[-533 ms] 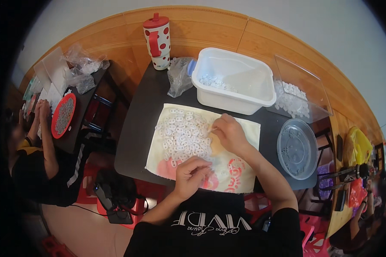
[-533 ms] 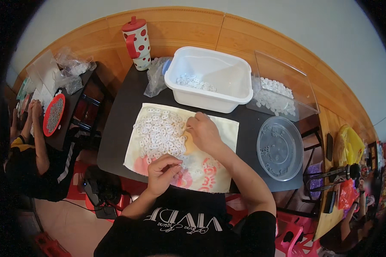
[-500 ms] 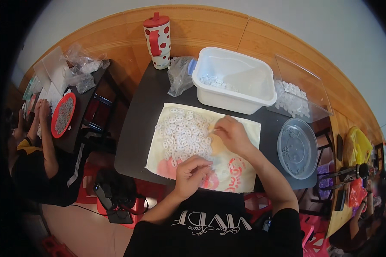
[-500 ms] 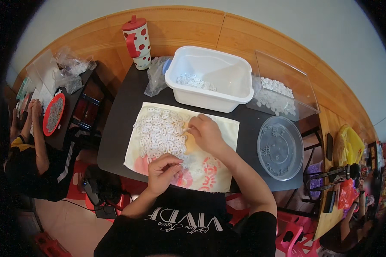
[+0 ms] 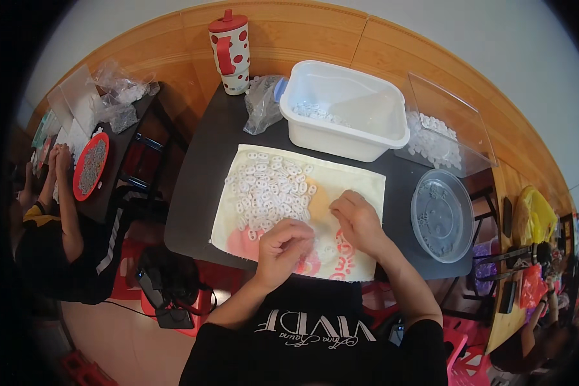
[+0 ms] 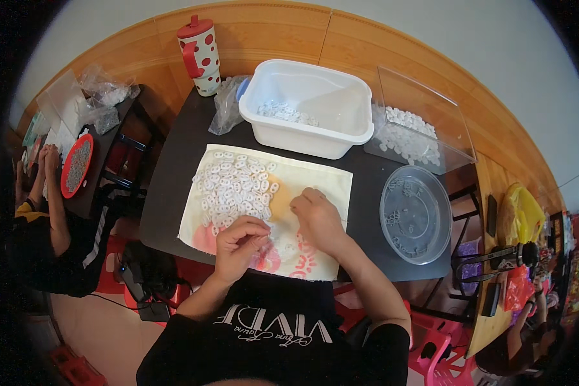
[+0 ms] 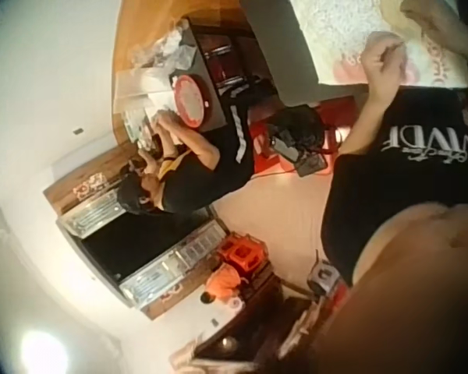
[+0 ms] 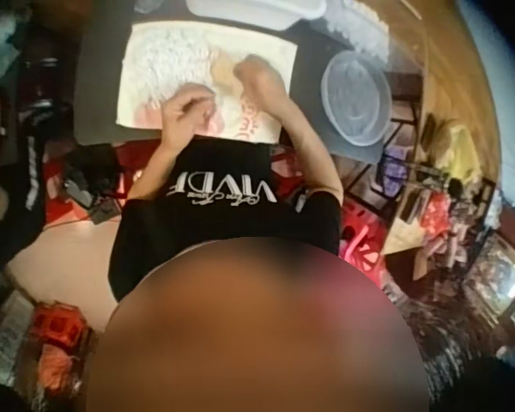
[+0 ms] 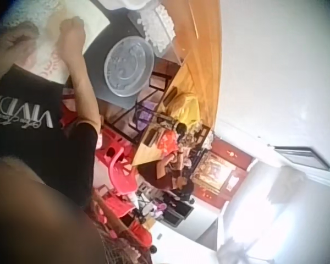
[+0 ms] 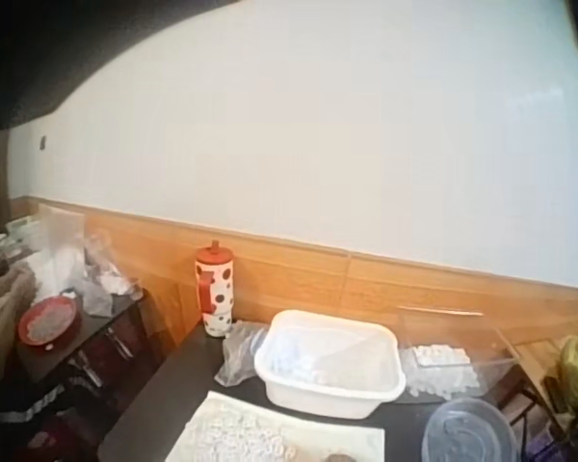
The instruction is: Sorting and inspecting small white plastic rings on a table.
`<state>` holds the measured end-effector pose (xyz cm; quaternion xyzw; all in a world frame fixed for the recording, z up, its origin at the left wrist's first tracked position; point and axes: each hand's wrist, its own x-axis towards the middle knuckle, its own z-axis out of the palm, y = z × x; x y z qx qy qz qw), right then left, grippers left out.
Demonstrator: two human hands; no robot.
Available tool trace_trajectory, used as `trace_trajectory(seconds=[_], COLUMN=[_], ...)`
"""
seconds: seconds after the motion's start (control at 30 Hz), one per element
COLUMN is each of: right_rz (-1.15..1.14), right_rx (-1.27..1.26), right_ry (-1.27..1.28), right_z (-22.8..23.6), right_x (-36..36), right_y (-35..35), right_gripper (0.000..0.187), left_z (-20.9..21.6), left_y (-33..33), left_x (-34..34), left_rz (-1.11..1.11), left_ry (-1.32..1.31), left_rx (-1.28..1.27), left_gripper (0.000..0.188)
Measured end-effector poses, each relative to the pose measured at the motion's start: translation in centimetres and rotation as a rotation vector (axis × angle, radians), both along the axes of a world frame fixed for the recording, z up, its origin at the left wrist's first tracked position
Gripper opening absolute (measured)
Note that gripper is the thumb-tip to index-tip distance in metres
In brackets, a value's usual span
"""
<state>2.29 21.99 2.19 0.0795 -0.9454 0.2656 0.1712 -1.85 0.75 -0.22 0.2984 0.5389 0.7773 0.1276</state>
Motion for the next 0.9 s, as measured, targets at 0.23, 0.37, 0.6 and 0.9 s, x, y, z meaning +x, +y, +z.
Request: trace_trajectory(seconds=[0.23,0.37,0.6,0.9], right_rz=[-0.076,-0.058,0.076,0.147], right_rx=[-0.763,-0.997,-0.698,-0.600], right_ry=[-0.303,-0.287,-0.072,-0.074], right_z=[0.4,2.1,3.6,3.9], right_x=[1.5,2.8,3.6,4.0], right_y=[0.2,-1.8,-3.3,-3.4], right_gripper=[0.010,0.011,0.014,0.019], left_z=[0.2,1.2,1.3,1.5], left_y=[0.1,0.6,0.5,0.3], left_x=[0.6,0.8,1.0,1.6], left_rz=[-0.076,-0.110,-0.138,-0.104], left_ry=[-0.155,-0.171,-0.089,-0.119], left_rx=[-0.092,-0.098,-0.040,-0.045], left_gripper=[0.019,0.031,0.034,0.030])
